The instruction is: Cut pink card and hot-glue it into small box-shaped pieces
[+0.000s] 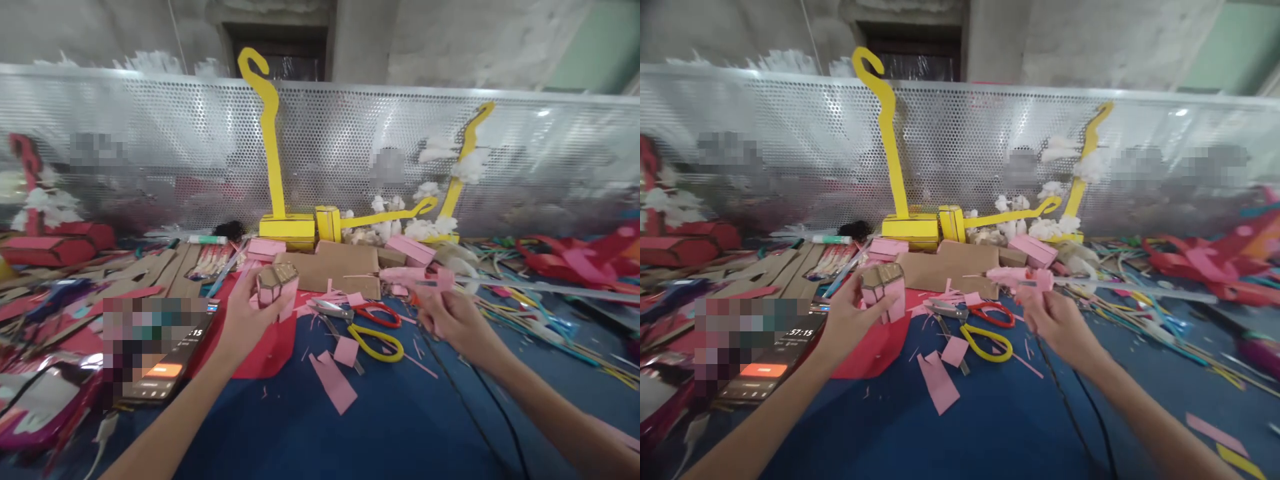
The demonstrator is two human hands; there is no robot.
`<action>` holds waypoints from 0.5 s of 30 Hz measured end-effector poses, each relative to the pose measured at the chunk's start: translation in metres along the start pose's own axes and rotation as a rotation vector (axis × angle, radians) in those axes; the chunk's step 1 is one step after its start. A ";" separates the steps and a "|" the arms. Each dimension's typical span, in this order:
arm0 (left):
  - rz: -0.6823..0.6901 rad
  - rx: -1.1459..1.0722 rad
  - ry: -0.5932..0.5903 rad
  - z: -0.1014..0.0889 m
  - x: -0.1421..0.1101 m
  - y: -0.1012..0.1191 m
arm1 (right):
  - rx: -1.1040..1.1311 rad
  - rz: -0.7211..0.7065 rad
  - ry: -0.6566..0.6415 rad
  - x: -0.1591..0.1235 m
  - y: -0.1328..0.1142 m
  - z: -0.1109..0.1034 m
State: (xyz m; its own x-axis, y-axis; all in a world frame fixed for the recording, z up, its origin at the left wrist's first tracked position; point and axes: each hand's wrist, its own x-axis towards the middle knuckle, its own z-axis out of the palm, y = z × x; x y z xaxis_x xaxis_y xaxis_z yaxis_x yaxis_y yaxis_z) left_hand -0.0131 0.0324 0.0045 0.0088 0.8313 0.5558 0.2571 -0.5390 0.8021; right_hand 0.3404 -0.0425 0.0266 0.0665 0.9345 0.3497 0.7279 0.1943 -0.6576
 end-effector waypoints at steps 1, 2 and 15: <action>-0.008 -0.013 0.005 0.000 0.001 0.000 | -0.016 0.031 0.025 -0.002 0.012 -0.012; -0.011 -0.019 0.007 0.000 0.001 0.000 | -0.033 0.063 0.056 -0.005 0.025 -0.025; 0.020 0.045 -0.014 0.003 0.000 -0.010 | -0.124 0.259 0.169 -0.061 0.113 -0.099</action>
State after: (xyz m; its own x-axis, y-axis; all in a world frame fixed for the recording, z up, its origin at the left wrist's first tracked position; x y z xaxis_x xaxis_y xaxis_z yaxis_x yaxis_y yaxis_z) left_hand -0.0125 0.0384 -0.0041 0.0280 0.8223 0.5684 0.2995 -0.5494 0.7800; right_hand 0.4862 -0.1073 -0.0027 0.3650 0.8834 0.2939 0.7486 -0.0909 -0.6568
